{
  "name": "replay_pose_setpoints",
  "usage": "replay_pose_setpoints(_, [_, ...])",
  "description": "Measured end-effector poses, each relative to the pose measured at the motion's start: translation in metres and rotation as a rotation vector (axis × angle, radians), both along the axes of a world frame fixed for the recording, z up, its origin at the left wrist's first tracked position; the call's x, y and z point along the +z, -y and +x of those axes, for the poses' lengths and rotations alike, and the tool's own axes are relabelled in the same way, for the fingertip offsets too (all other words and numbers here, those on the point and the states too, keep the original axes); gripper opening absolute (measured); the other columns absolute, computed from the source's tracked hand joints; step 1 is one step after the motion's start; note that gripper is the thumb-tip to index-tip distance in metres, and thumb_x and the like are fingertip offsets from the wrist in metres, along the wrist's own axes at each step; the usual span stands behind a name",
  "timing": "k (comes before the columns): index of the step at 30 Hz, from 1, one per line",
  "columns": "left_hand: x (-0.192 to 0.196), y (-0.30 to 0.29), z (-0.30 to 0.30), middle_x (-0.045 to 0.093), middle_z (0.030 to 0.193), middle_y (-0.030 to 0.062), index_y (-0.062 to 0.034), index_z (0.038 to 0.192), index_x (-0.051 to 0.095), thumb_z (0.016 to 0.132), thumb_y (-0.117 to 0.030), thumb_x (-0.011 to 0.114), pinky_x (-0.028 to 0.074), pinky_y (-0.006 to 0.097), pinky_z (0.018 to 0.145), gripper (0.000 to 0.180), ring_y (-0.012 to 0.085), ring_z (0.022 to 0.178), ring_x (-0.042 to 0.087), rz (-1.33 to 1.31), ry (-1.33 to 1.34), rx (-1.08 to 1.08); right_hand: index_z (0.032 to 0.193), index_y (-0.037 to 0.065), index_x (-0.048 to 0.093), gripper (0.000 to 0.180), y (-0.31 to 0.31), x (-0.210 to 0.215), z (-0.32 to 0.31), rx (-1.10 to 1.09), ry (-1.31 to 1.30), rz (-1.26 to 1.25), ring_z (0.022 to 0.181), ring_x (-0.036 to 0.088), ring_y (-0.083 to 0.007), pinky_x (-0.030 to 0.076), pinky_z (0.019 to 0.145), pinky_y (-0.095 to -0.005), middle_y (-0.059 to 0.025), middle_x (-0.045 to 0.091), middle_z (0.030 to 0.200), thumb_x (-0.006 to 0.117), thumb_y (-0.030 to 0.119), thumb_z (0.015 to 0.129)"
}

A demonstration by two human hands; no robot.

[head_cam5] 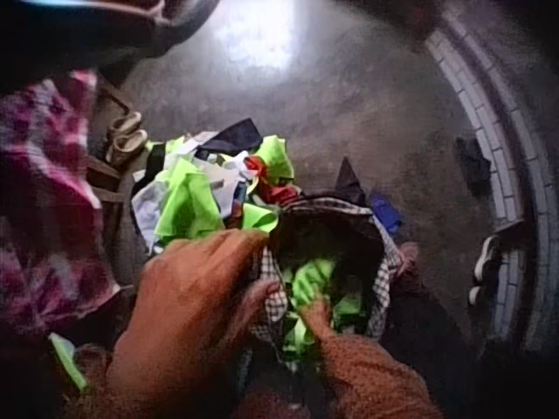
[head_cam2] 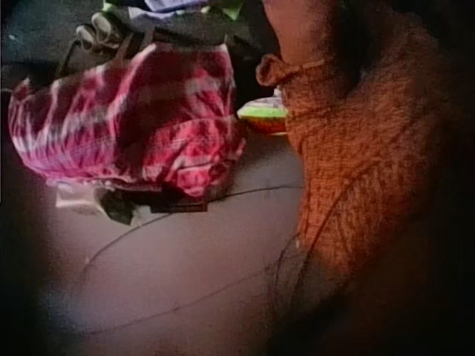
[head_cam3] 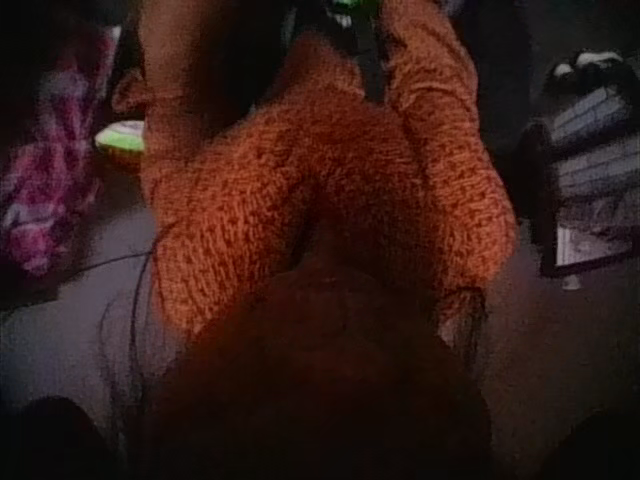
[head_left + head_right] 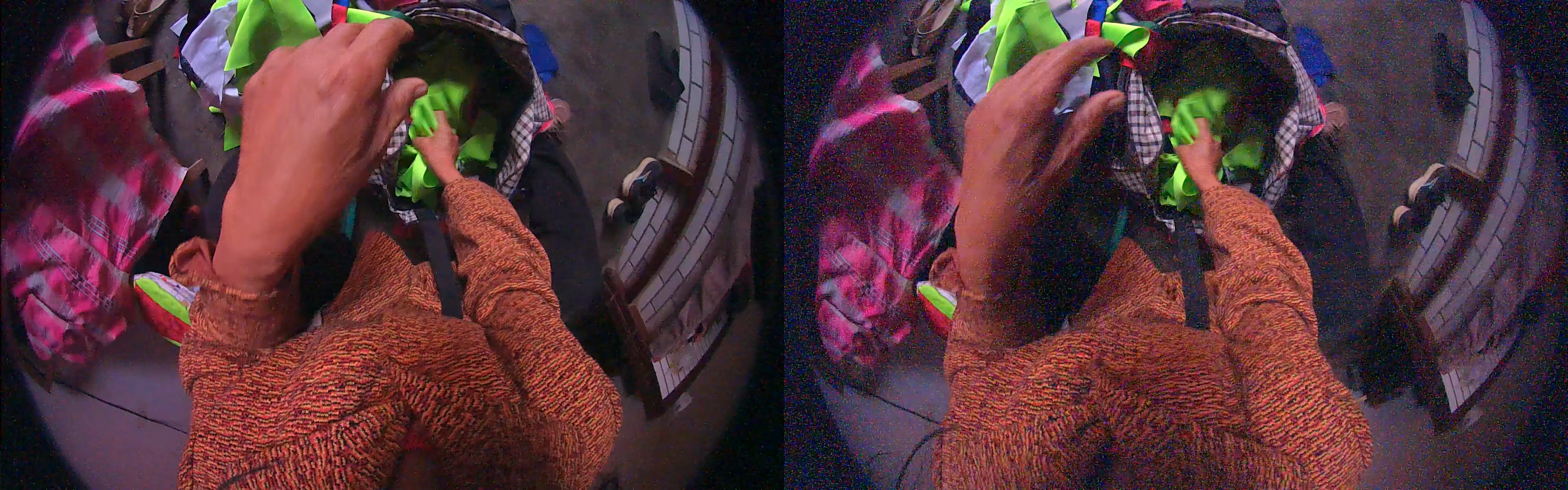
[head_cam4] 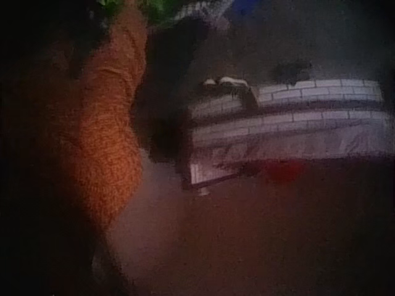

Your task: The person sits on the floor and sorts through a pile of colorful fabric pieces, picking them up one by one, inspecting them, and placing them into a checkered bag. The person handles various colors including green, red, blue, and white, occasionally folding or adjusting the pieces before placing them inside the bag.

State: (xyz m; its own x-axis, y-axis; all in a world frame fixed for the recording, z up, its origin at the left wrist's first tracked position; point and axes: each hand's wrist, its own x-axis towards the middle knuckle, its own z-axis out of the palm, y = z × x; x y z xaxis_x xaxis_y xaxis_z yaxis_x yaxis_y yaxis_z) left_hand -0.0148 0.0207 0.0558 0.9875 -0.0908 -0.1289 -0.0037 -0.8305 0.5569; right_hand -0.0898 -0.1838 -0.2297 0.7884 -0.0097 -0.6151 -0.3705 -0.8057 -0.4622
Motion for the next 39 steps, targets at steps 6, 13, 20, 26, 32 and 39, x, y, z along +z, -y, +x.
replay_pose_setpoints(6, [-0.013, -0.001, 0.0, 0.061, 0.094, 0.0153, -0.0086, 0.106, 0.055, 0.08, -0.029, 0.059, 0.046, 0.04, 0.072, 0.033, 0.0342, 0.086, 0.058, 0.009, 0.058, -0.03, 0.109, 0.022, 0.046, 0.054, -0.008, 0.043, -0.009, 0.111, 0.046, 0.041, 0.084, 0.057, -0.041, 0.045, 0.07, -0.0466, -0.0191, 0.062, 0.087, 0.069, 0.014, 0.062])
replay_pose_setpoints(13, [-0.006, -0.003, 0.002, 0.06, 0.086, 0.0166, -0.0047, 0.096, 0.056, 0.078, -0.019, 0.059, 0.045, 0.04, 0.068, 0.022, 0.0336, 0.081, 0.058, -0.092, 0.133, 0.007, 0.109, 0.018, 0.05, 0.059, 0.048, 0.107, 0.027, 0.017, 0.132, 0.267, 0.092, 0.06, -0.0275, 0.047, 0.079, -0.036, -0.0105, 0.062, 0.099, 0.076, 0.011, 0.057])
replay_pose_setpoints(20, [-0.031, 0.0, 0.013, 0.062, 0.09, 0.0158, -0.012, 0.109, 0.055, 0.077, -0.035, 0.061, 0.046, 0.042, 0.072, 0.04, 0.0342, 0.084, 0.059, 0.03, -0.009, -0.146, 0.112, 0.001, 0.051, 0.054, 0.085, 0.187, 0.041, -0.249, -0.131, 0.837, 0.091, 0.058, -0.0202, 0.046, 0.082, -0.0309, -0.0078, 0.059, 0.105, 0.065, 0.0, 0.06])
replay_pose_setpoints(26, [-0.034, 0.021, 0.016, 0.057, 0.106, 0.0156, -0.0097, 0.116, 0.049, 0.069, -0.021, 0.071, 0.045, 0.037, 0.082, 0.053, 0.0298, 0.097, 0.056, -0.252, -0.111, -0.392, 0.122, 0.0, 0.041, 0.063, 0.077, 0.205, 0.055, -0.258, -0.181, 1.17, 0.096, 0.056, -0.0229, 0.048, 0.08, -0.0334, -0.0127, 0.053, 0.113, 0.054, 0.011, 0.062])
replay_pose_setpoints(32, [-0.048, 0.04, 0.021, 0.056, 0.109, 0.0131, -0.0077, 0.112, 0.052, 0.067, -0.007, 0.066, 0.045, 0.035, 0.083, 0.047, 0.0288, 0.099, 0.055, -0.307, -0.072, -0.506, 0.117, -0.001, 0.046, 0.058, 0.077, 0.223, 0.057, -0.311, -0.243, 1.19, 0.092, 0.057, -0.0232, 0.047, 0.081, -0.0344, -0.0124, 0.057, 0.106, 0.058, 0.015, 0.062])
replay_pose_setpoints(39, [-0.058, 0.03, 0.032, 0.062, 0.092, 0.013, -0.0067, 0.097, 0.06, 0.068, -0.004, 0.056, 0.048, 0.037, 0.075, 0.03, 0.0292, 0.085, 0.061, -0.135, 0.036, -0.375, 0.117, 0.0, 0.047, 0.053, 0.07, 0.238, 0.059, -0.289, -0.334, 1.302, 0.091, 0.058, -0.0223, 0.047, 0.079, -0.0327, -0.012, 0.058, 0.107, 0.062, 0.016, 0.069])
